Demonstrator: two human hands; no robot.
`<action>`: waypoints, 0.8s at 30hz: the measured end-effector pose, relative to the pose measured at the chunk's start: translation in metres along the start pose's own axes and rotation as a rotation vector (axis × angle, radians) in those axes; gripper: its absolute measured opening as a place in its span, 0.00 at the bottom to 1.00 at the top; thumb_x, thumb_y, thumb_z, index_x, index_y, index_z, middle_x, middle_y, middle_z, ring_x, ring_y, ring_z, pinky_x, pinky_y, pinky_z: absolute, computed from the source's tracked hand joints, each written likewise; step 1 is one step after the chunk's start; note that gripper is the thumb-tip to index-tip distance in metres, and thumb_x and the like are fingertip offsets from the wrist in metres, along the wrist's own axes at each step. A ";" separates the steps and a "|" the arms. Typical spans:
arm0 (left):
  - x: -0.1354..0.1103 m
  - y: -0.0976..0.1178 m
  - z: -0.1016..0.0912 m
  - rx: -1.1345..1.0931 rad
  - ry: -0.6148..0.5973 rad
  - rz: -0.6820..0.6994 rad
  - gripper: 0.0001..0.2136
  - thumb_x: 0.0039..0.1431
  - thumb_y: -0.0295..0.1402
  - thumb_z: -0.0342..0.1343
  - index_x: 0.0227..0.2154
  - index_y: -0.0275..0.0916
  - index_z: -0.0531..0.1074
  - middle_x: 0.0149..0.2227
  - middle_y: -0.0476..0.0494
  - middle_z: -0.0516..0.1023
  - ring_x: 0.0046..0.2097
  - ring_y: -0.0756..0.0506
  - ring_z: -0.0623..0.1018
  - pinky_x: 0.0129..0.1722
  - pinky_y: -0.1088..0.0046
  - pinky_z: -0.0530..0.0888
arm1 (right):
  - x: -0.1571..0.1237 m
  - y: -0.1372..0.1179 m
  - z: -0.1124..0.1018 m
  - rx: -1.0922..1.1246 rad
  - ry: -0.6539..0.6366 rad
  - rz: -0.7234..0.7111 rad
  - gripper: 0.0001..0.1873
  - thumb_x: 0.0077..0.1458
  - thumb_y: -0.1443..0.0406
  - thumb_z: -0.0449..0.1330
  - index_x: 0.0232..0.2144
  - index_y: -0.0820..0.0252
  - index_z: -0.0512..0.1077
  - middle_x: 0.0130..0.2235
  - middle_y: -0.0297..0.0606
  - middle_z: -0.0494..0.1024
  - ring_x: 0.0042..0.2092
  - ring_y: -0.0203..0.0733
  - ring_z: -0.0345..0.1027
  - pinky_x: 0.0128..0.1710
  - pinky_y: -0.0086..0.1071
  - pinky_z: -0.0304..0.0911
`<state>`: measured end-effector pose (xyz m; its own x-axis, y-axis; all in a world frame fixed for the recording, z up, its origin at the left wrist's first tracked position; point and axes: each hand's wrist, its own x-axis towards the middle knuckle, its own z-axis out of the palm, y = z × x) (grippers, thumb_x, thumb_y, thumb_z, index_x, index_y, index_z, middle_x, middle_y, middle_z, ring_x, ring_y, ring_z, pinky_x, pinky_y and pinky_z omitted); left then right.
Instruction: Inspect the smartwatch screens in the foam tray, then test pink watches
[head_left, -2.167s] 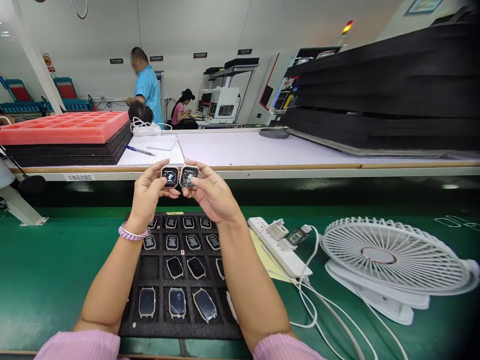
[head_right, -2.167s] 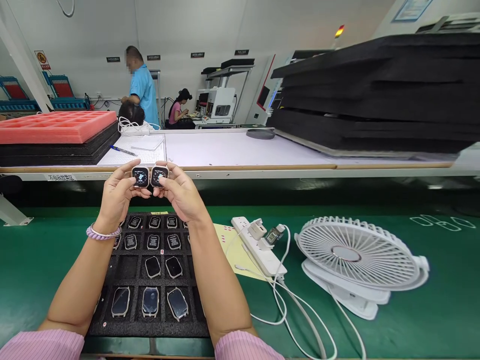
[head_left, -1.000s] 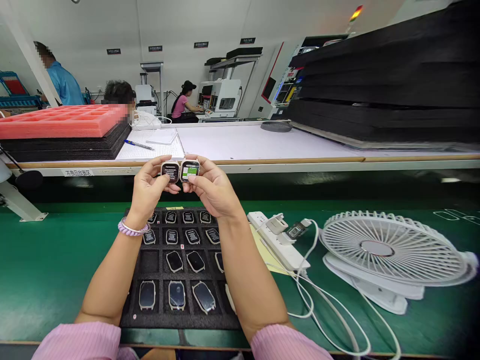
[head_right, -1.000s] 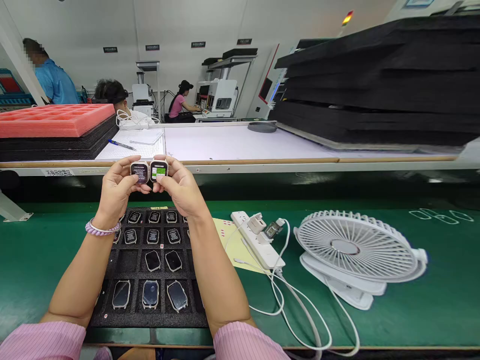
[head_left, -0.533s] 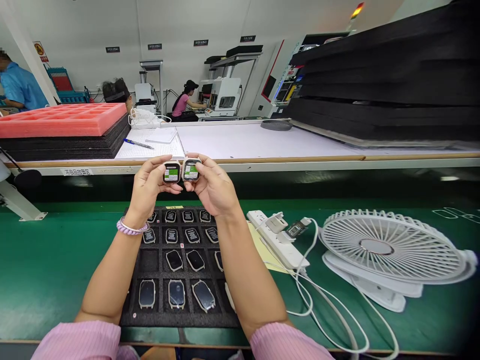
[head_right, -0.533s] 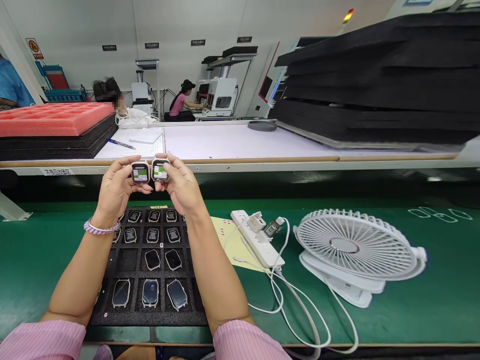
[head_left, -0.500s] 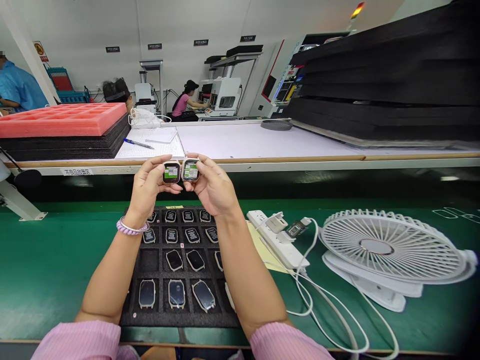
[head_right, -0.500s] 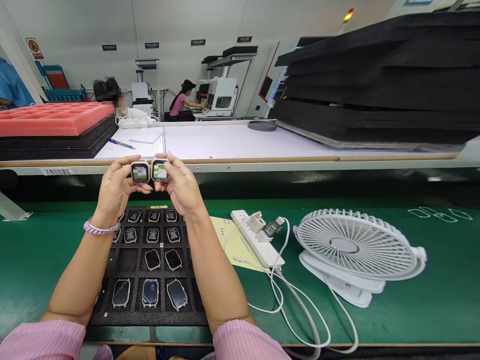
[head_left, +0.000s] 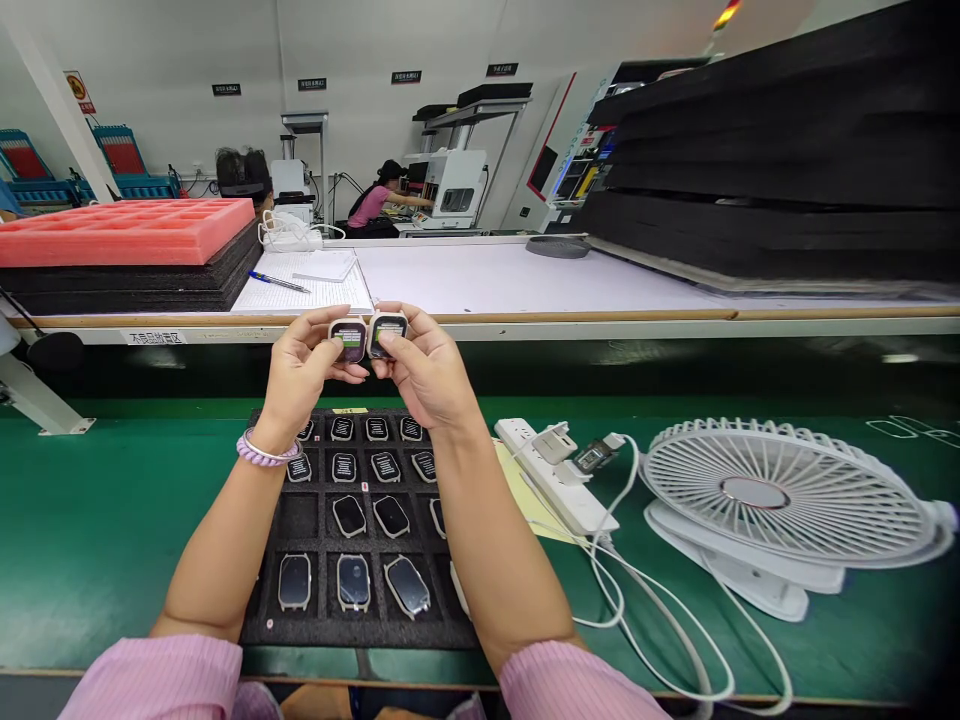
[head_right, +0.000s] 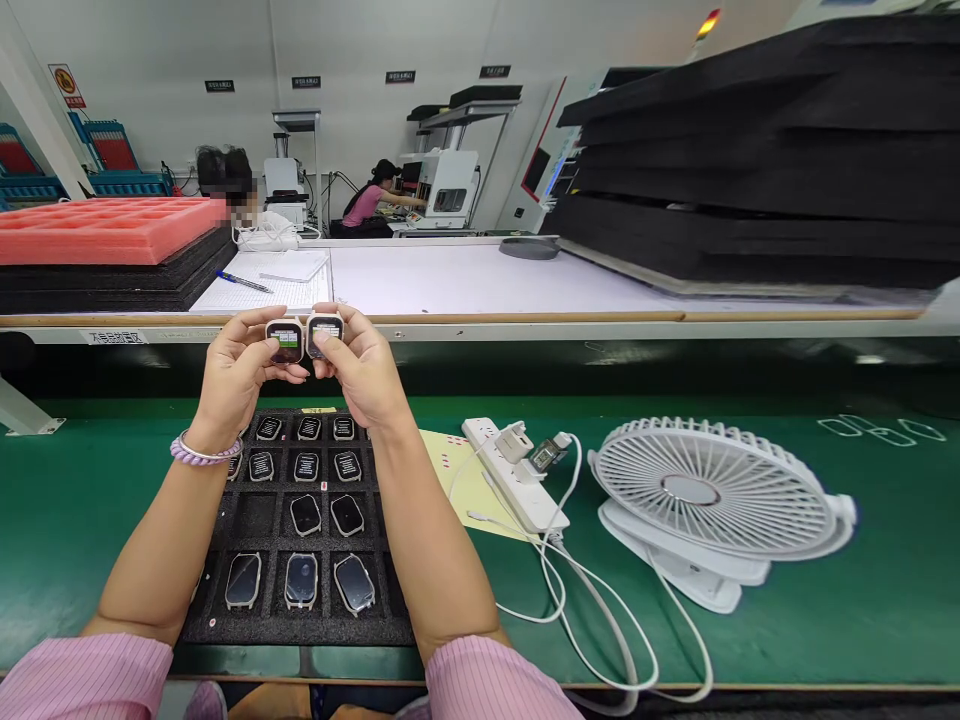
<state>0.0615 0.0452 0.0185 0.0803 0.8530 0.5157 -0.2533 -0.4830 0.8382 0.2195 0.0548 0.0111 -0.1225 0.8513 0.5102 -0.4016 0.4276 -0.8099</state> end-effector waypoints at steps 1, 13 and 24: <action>0.000 0.000 0.000 0.001 -0.002 0.002 0.16 0.55 0.31 0.59 0.48 0.40 0.74 0.37 0.51 0.81 0.26 0.50 0.83 0.27 0.76 0.83 | 0.000 0.000 0.000 0.001 -0.008 0.001 0.24 0.50 0.56 0.73 0.47 0.54 0.72 0.39 0.33 0.72 0.29 0.32 0.61 0.27 0.30 0.61; 0.001 -0.002 -0.004 0.073 -0.001 0.026 0.18 0.57 0.32 0.60 0.51 0.41 0.72 0.41 0.48 0.82 0.27 0.52 0.82 0.30 0.77 0.83 | 0.000 0.000 -0.003 0.005 -0.046 0.025 0.26 0.53 0.53 0.72 0.51 0.52 0.71 0.39 0.33 0.72 0.30 0.34 0.64 0.31 0.32 0.67; -0.012 0.019 0.004 0.058 -0.060 0.082 0.25 0.58 0.32 0.66 0.58 0.43 0.72 0.48 0.42 0.81 0.33 0.51 0.82 0.35 0.77 0.83 | -0.002 -0.009 -0.006 0.032 -0.011 0.023 0.28 0.50 0.62 0.70 0.54 0.52 0.71 0.44 0.36 0.77 0.33 0.36 0.70 0.35 0.34 0.70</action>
<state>0.0592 0.0249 0.0292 0.1199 0.7978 0.5909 -0.2054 -0.5624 0.8009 0.2284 0.0510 0.0157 -0.1418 0.8575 0.4946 -0.4278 0.3975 -0.8118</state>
